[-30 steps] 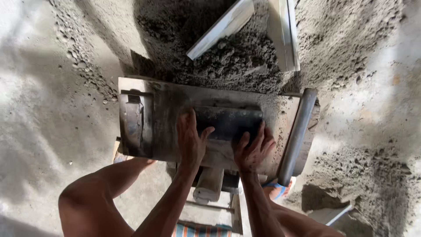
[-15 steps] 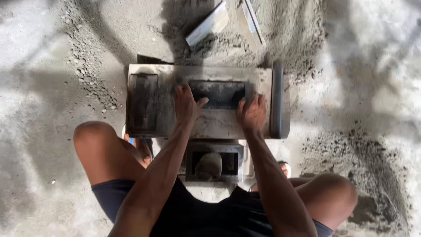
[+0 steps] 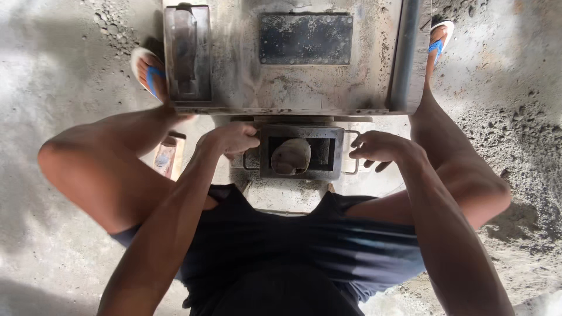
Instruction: The person scoops wet concrete into a metal mold using a trowel, levels the surface, and compacts it with a hand roller. They then flip the mold to release a formed concrete brick onto the ground and repeat the process.
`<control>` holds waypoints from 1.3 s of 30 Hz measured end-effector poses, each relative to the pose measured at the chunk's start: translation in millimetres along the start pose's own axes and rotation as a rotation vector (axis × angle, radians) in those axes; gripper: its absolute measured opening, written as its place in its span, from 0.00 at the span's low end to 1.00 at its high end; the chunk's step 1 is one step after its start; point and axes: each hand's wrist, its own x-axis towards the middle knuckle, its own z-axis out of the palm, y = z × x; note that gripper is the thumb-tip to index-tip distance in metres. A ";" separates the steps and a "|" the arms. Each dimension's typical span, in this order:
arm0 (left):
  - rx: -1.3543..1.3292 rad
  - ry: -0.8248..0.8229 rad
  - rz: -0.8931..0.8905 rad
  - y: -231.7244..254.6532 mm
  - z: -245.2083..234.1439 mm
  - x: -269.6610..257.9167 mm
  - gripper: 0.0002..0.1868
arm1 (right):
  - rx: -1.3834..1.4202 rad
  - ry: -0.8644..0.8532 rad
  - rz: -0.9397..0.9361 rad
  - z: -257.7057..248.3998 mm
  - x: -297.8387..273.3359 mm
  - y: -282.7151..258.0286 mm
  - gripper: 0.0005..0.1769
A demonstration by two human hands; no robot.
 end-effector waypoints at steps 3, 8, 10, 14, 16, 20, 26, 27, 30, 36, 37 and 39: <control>-0.042 -0.144 -0.250 0.3 6.6 -2.0 0.32 | -0.024 -0.080 0.148 8.4 55.9 42.3 0.30; -0.116 0.126 -0.307 -95.8 50.4 107.1 0.40 | 0.201 0.328 0.222 61.5 161.8 137.1 0.34; -0.100 0.134 -0.260 -117.9 78.7 133.7 0.32 | 0.310 0.294 0.253 76.1 169.8 143.1 0.31; -0.332 0.178 -0.326 -129.1 94.9 148.3 0.32 | 0.444 0.280 0.285 89.4 184.8 151.6 0.18; -0.271 0.157 -0.331 -114.2 85.0 116.8 0.34 | 0.405 0.237 0.298 73.1 145.4 122.5 0.18; -0.355 0.092 -0.319 -74.3 31.7 48.2 0.27 | 0.414 0.126 0.314 5.5 26.0 21.6 0.21; -0.705 0.332 -0.193 18.8 -33.5 -54.5 0.20 | 0.890 0.469 -0.146 -17.0 -40.7 5.9 0.23; -0.710 0.341 -0.175 19.2 -40.2 -41.2 0.20 | 0.883 0.482 -0.161 -27.1 -37.3 -13.6 0.23; -0.635 0.597 0.156 34.3 -67.9 -3.5 0.23 | 0.843 0.753 -0.234 -60.7 -15.5 -52.4 0.22; -0.415 0.801 0.208 52.3 -120.5 69.0 0.28 | 0.667 0.937 -0.270 -114.0 62.1 -43.3 0.24; -0.381 0.838 0.209 51.3 -124.2 82.3 0.27 | 0.698 0.948 -0.297 -119.8 69.0 -46.2 0.23; -0.345 0.877 0.209 49.5 -128.9 102.2 0.25 | 0.732 0.958 -0.324 -128.6 76.8 -53.7 0.22</control>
